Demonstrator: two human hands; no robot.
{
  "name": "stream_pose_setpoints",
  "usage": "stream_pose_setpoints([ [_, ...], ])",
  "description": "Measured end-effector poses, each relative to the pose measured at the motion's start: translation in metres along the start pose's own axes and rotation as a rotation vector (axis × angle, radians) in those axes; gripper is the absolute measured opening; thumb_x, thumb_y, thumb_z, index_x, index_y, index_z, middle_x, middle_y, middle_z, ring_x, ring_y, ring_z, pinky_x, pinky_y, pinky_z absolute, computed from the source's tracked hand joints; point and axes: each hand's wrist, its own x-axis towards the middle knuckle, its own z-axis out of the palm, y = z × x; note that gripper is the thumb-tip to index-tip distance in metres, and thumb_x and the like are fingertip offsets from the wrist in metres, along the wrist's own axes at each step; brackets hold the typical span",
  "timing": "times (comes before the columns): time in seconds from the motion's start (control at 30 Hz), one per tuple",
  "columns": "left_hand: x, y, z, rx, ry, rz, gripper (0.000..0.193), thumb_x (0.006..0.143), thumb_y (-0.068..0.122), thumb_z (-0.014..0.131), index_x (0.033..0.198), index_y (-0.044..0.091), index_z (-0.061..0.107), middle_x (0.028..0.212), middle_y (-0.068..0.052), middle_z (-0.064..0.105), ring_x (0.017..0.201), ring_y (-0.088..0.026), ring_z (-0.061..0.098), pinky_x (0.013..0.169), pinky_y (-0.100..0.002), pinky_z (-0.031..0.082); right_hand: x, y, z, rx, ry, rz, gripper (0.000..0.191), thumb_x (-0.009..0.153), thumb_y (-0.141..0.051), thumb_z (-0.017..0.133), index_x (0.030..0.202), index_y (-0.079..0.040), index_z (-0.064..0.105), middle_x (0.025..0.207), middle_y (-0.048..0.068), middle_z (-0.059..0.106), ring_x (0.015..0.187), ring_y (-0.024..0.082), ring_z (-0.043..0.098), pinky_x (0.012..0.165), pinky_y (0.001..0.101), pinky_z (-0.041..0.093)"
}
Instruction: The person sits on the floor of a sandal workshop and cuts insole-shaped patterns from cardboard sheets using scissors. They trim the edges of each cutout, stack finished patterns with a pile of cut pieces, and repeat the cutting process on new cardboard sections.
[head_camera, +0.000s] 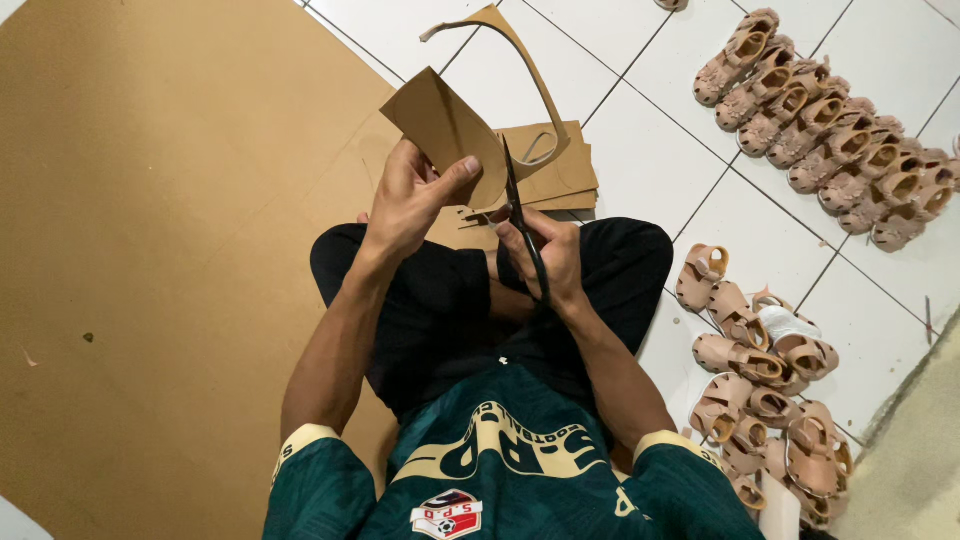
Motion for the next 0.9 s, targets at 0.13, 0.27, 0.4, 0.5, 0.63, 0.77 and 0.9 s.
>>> stream_pose_setpoints([
  [0.13, 0.001, -0.007, -0.006, 0.013, -0.005, -0.021, 0.032, 0.100, 0.016, 0.070, 0.118, -0.006, 0.057, 0.098, -0.012, 0.071, 0.086, -0.017, 0.075, 0.073, -0.032, 0.067, 0.000, -0.002, -0.001, -0.014, -0.012, 0.031, 0.042, 0.101, -0.041, 0.067, 0.108, 0.000, 0.075, 0.056, 0.000, 0.058, 0.050, 0.006, 0.054, 0.048, 0.0233, 0.040],
  [0.27, 0.002, -0.019, -0.013, -0.011, -0.017, -0.027, 0.035, 0.101, 0.015, 0.071, 0.122, -0.006, 0.053, 0.102, -0.011, 0.071, 0.090, -0.016, 0.075, 0.075, -0.031, 0.066, -0.002, 0.000, -0.001, -0.037, 0.003, -0.068, 0.036, 0.104, -0.034, 0.067, 0.110, 0.001, 0.074, 0.067, 0.002, 0.065, 0.057, 0.007, 0.060, 0.053, 0.0229, 0.045],
  [0.4, 0.002, -0.030, -0.006, -0.133, 0.070, -0.033, 0.041, 0.104, 0.012, 0.070, 0.134, -0.005, 0.048, 0.100, -0.010, 0.067, 0.085, -0.014, 0.067, 0.069, -0.028, 0.057, -0.002, 0.005, 0.004, 0.033, -0.008, 0.059, 0.029, 0.102, -0.029, 0.067, 0.102, 0.000, 0.073, 0.062, 0.000, 0.066, 0.054, 0.006, 0.061, 0.052, 0.0229, 0.046],
  [0.5, 0.002, -0.034, 0.002, -0.130, 0.169, 0.011, 0.047, 0.101, 0.013, 0.066, 0.141, 0.000, 0.044, 0.103, -0.010, 0.073, 0.089, -0.014, 0.074, 0.072, -0.028, 0.064, -0.001, 0.009, 0.008, -0.065, 0.006, 0.116, 0.035, 0.102, -0.034, 0.068, 0.105, 0.000, 0.077, 0.063, 0.002, 0.060, 0.057, 0.008, 0.055, 0.053, 0.0255, 0.042],
  [0.63, 0.002, -0.030, 0.001, -0.038, 0.174, 0.034, 0.047, 0.105, 0.012, 0.064, 0.145, 0.001, 0.043, 0.104, -0.009, 0.073, 0.090, -0.013, 0.074, 0.074, -0.026, 0.063, -0.003, 0.014, 0.007, 0.182, -0.116, 0.143, 0.052, 0.104, -0.048, 0.058, 0.123, 0.000, 0.069, 0.069, -0.001, 0.056, 0.060, 0.007, 0.056, 0.057, 0.0243, 0.047],
  [0.77, -0.003, -0.023, 0.000, -0.089, 0.129, 0.022, 0.050, 0.106, 0.010, 0.065, 0.151, 0.002, 0.043, 0.085, -0.003, 0.061, 0.066, -0.004, 0.050, 0.056, -0.019, 0.040, -0.001, 0.020, 0.008, 0.052, -0.076, 0.080, 0.059, 0.102, -0.056, 0.059, 0.113, 0.000, 0.069, 0.070, 0.000, 0.061, 0.063, 0.008, 0.062, 0.058, 0.0246, 0.049],
  [0.9, -0.010, -0.018, 0.005, -0.035, 0.142, -0.009, 0.042, 0.106, 0.011, 0.064, 0.143, 0.000, 0.046, 0.087, -0.003, 0.066, 0.067, -0.004, 0.055, 0.057, -0.020, 0.044, 0.005, 0.025, 0.012, 0.017, -0.049, 0.092, 0.059, 0.100, -0.059, 0.062, 0.100, 0.000, 0.068, 0.070, 0.002, 0.062, 0.061, 0.009, 0.061, 0.058, 0.0253, 0.048],
])
